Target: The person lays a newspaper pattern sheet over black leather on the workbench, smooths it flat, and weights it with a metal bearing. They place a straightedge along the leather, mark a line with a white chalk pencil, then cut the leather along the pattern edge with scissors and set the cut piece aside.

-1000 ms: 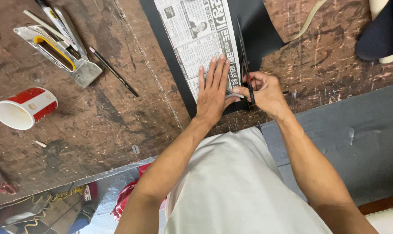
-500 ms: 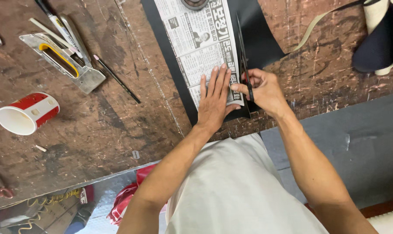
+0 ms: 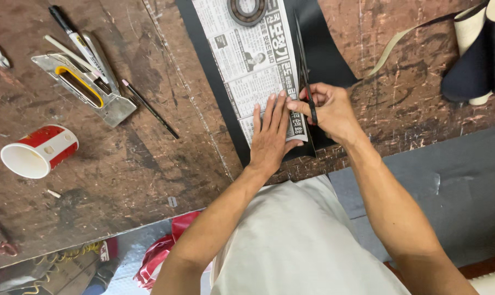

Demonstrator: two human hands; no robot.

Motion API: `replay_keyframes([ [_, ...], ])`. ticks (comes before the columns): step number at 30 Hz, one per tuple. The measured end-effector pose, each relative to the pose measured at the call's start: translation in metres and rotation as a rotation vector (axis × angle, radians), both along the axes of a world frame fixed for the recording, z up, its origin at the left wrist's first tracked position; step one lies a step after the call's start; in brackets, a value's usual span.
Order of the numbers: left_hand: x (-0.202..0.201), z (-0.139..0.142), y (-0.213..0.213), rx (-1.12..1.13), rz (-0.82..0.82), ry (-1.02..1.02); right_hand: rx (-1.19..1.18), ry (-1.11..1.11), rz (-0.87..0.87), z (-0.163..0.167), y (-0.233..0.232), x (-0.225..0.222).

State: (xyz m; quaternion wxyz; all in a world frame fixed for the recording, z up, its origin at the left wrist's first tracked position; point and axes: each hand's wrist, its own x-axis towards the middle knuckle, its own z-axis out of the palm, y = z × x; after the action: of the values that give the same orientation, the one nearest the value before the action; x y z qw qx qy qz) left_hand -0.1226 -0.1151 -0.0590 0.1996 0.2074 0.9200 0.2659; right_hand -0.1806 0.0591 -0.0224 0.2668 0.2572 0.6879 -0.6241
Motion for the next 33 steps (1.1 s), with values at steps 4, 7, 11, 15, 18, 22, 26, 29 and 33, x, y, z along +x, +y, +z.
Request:
replay_keyframes([
  [4,-0.001,0.000,-0.001,0.004,-0.006,-0.010,0.003,-0.064,-0.013,0.007,0.001,-0.003],
  [7,-0.001,0.001,-0.001,-0.004,-0.010,-0.002,0.038,-0.041,0.011,0.007,0.000,-0.010],
  [11,-0.002,0.003,-0.001,-0.014,-0.014,-0.004,0.022,0.005,0.002,0.003,-0.003,-0.022],
  [15,-0.004,0.005,0.000,-0.027,-0.014,-0.032,0.026,0.006,0.000,0.004,-0.004,-0.029],
  [18,-0.005,0.005,0.001,-0.023,-0.011,-0.057,0.031,0.007,0.011,0.008,-0.003,-0.031],
  [22,-0.005,0.004,0.001,-0.037,-0.016,-0.051,0.039,-0.016,0.004,0.007,-0.003,-0.039],
  [26,-0.003,0.003,0.000,-0.035,-0.012,-0.044,0.016,0.012,0.007,0.002,-0.005,-0.050],
  [29,-0.003,0.003,0.000,-0.033,-0.011,-0.017,-0.006,0.011,-0.014,0.001,-0.007,-0.053],
  [33,-0.004,0.002,0.000,-0.048,-0.008,-0.005,0.015,0.021,0.019,0.004,-0.008,-0.055],
])
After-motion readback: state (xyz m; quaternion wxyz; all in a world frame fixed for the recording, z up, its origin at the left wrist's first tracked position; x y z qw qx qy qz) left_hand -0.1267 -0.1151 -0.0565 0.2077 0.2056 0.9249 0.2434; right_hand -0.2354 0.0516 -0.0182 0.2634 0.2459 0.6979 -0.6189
